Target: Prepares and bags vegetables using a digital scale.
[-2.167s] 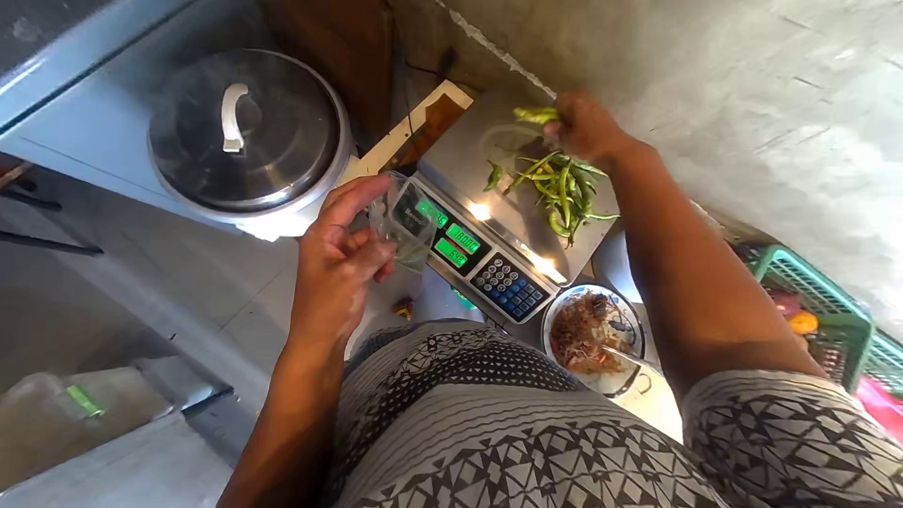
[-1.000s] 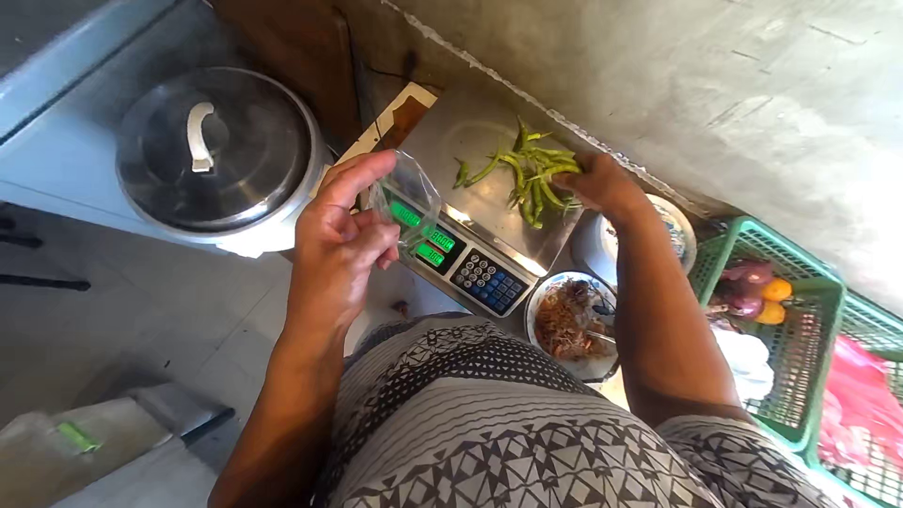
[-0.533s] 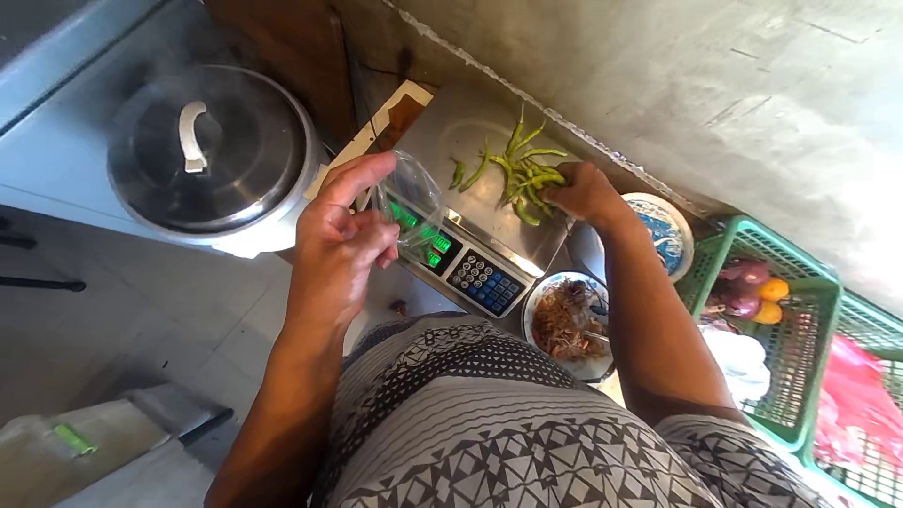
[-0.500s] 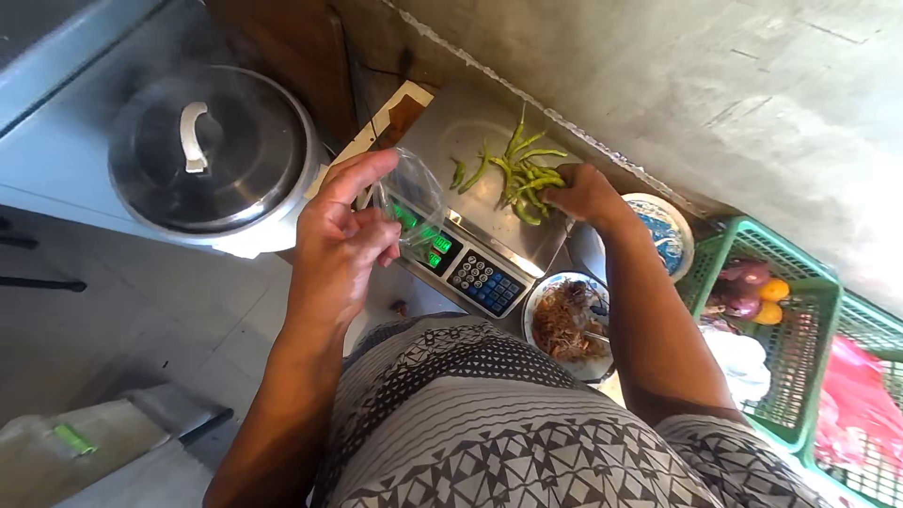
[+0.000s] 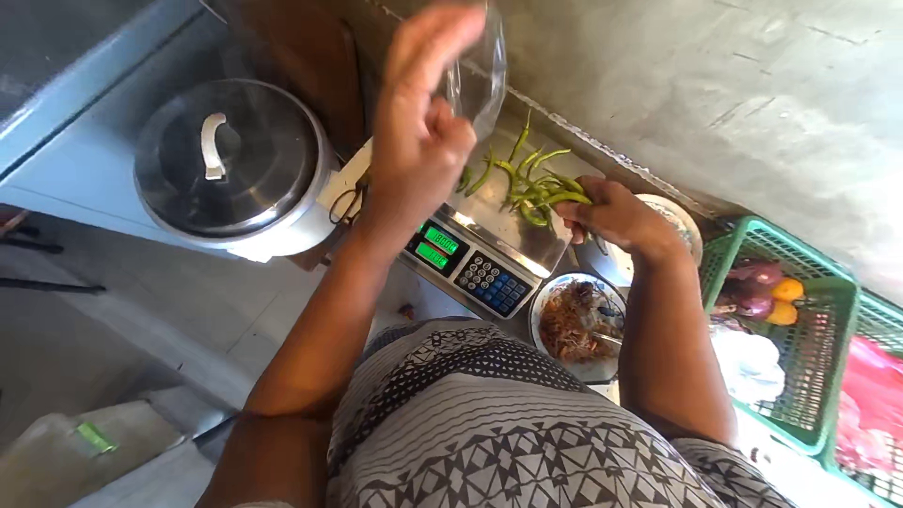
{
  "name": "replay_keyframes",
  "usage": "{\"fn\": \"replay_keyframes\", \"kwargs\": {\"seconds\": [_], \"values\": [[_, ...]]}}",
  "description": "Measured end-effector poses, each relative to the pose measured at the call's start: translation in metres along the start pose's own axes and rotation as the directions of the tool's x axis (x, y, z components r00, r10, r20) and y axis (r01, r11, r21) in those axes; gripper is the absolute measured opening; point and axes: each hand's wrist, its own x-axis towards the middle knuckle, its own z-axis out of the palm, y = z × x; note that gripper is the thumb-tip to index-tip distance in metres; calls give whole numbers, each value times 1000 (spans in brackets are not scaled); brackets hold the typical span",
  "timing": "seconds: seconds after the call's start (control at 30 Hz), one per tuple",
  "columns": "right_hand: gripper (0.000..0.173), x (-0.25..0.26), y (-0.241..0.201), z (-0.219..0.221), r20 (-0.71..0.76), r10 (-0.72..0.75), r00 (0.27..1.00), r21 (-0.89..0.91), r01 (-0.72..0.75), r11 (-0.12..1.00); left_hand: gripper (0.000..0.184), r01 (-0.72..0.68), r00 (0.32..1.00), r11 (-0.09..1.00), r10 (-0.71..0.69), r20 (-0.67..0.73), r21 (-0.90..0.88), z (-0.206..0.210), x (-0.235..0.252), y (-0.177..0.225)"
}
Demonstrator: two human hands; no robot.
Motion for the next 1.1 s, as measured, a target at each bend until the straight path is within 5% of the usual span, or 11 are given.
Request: {"fn": "replay_keyframes", "kwargs": {"seconds": [0.13, 0.37, 0.5, 0.73, 0.87, 1.0, 1.1], "values": [[31, -12, 8, 5, 20, -111, 994, 268, 102, 958, 59, 74, 983, 963, -114, 143, 259, 17, -24, -36], [33, -43, -32, 39, -223, -415, 882, 364, 471, 804, 57, 92, 984, 972, -122, 130, 214, 22, -31, -33], [39, -36, -58, 67, -323, -540, 777, 111, 598, 794, 58, 152, 985, 985, -158, 75, 81, 30, -21, -31], [42, -7, -52, 90, -367, -571, 734, -384, 439, 812, 59, 307, 938, 920, -336, -84, -245, 29, -6, -37], [40, -5, -59, 95, -358, -650, 670, -546, 414, 728, 59, 304, 951, 951, -306, -33, -50, 29, -9, -34], [42, -1, -65, 100, -197, -773, 603, -725, 441, 529, 52, -3, 997, 947, -21, 72, 321, 36, -12, -33], [40, 2, -67, 97, -159, -708, 688, -720, 409, 560, 52, -111, 984, 900, 41, 171, 421, 36, -13, -28]]}}
